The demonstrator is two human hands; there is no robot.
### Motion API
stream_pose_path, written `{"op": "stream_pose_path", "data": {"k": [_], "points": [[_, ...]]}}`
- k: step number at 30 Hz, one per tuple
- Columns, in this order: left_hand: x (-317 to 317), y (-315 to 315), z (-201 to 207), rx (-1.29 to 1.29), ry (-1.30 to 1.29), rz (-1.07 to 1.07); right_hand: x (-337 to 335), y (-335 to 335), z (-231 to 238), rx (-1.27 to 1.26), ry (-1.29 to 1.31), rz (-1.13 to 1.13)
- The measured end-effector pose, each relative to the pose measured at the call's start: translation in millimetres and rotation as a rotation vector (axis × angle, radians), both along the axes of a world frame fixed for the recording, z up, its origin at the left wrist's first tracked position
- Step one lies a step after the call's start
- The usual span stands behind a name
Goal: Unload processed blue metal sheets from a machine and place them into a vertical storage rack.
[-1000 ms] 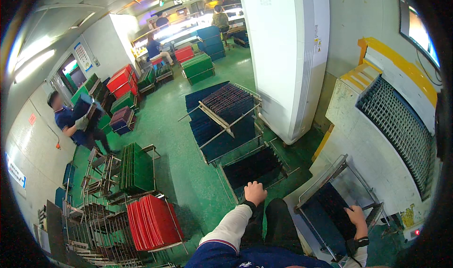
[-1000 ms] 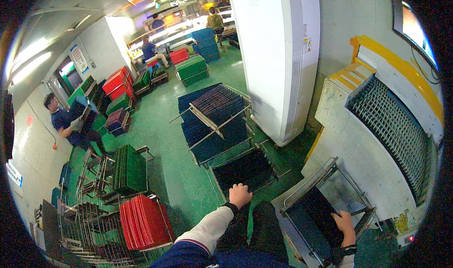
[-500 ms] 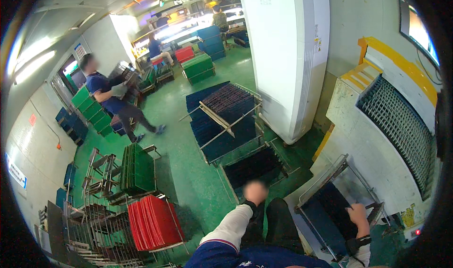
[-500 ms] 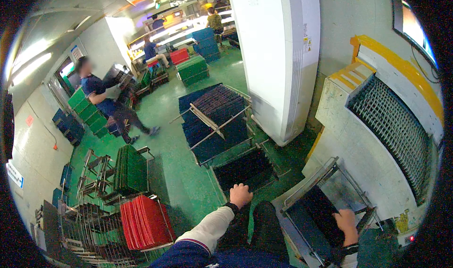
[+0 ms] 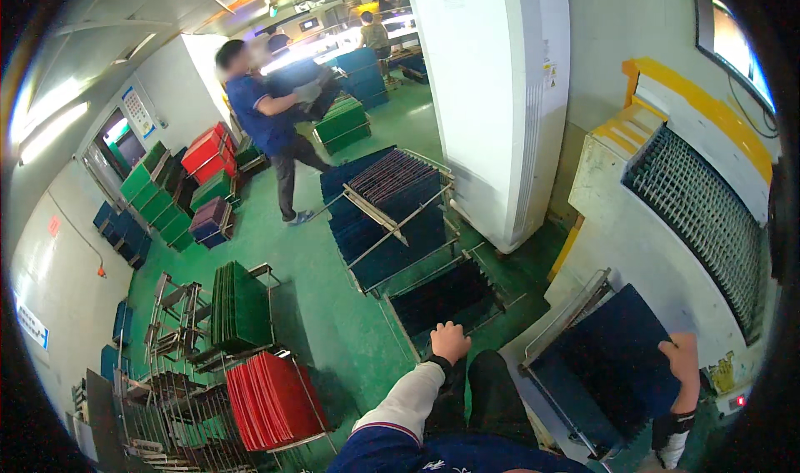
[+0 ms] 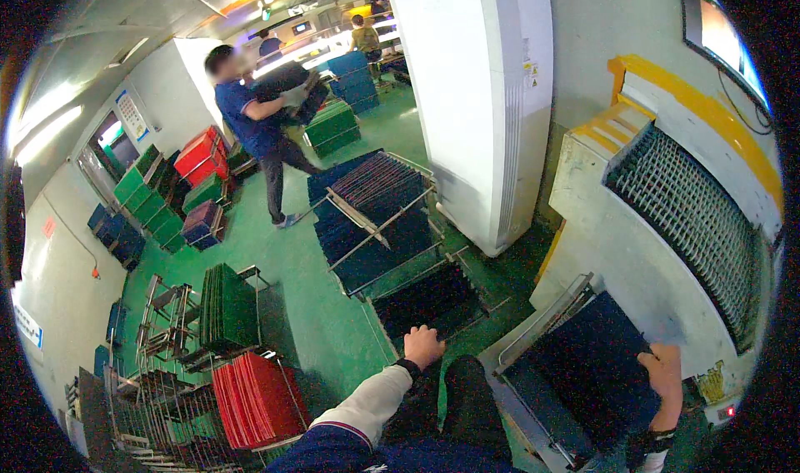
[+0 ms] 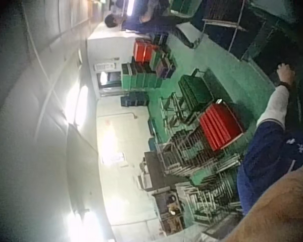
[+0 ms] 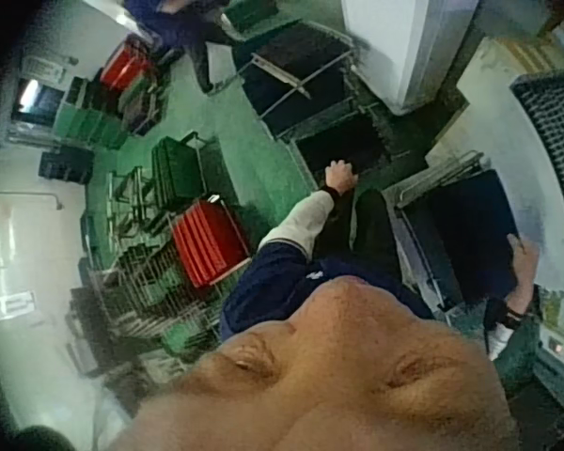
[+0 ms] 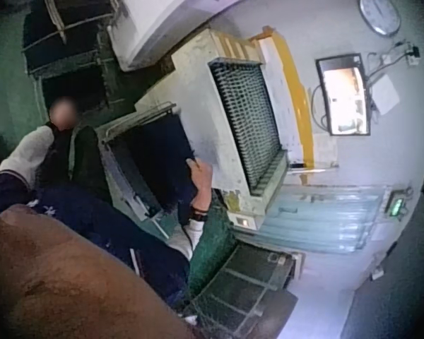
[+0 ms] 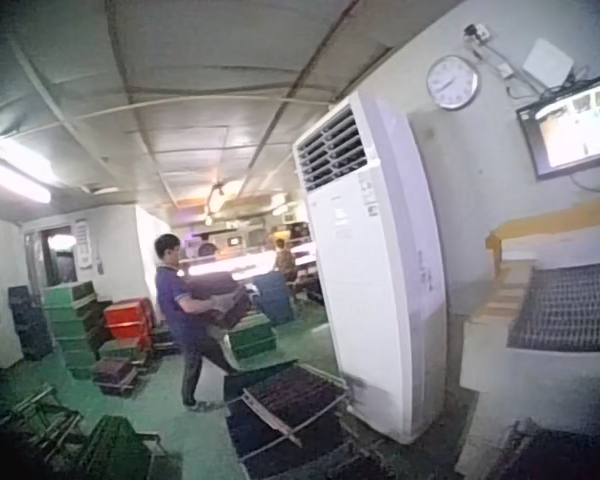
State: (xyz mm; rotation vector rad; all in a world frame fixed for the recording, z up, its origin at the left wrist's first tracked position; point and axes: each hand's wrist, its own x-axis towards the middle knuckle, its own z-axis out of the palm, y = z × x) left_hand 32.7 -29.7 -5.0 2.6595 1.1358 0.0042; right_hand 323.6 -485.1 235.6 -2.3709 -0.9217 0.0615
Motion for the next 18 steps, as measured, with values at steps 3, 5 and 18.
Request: {"op": "stream_pose_path", "data": {"k": [3, 5, 18], "points": [[0, 1, 1, -0.002, 0.041, -0.006, 14, -11, -21, -0.021, 0.016, -0.118], [0, 3, 3, 0.000, 0.045, -0.003, 13, -14, -18, -0.068, 0.024, -0.042], [8, 2, -11, 0.063, 0.036, -0.050, 64, -58, 50, 0.768, 0.165, -0.546]]}}
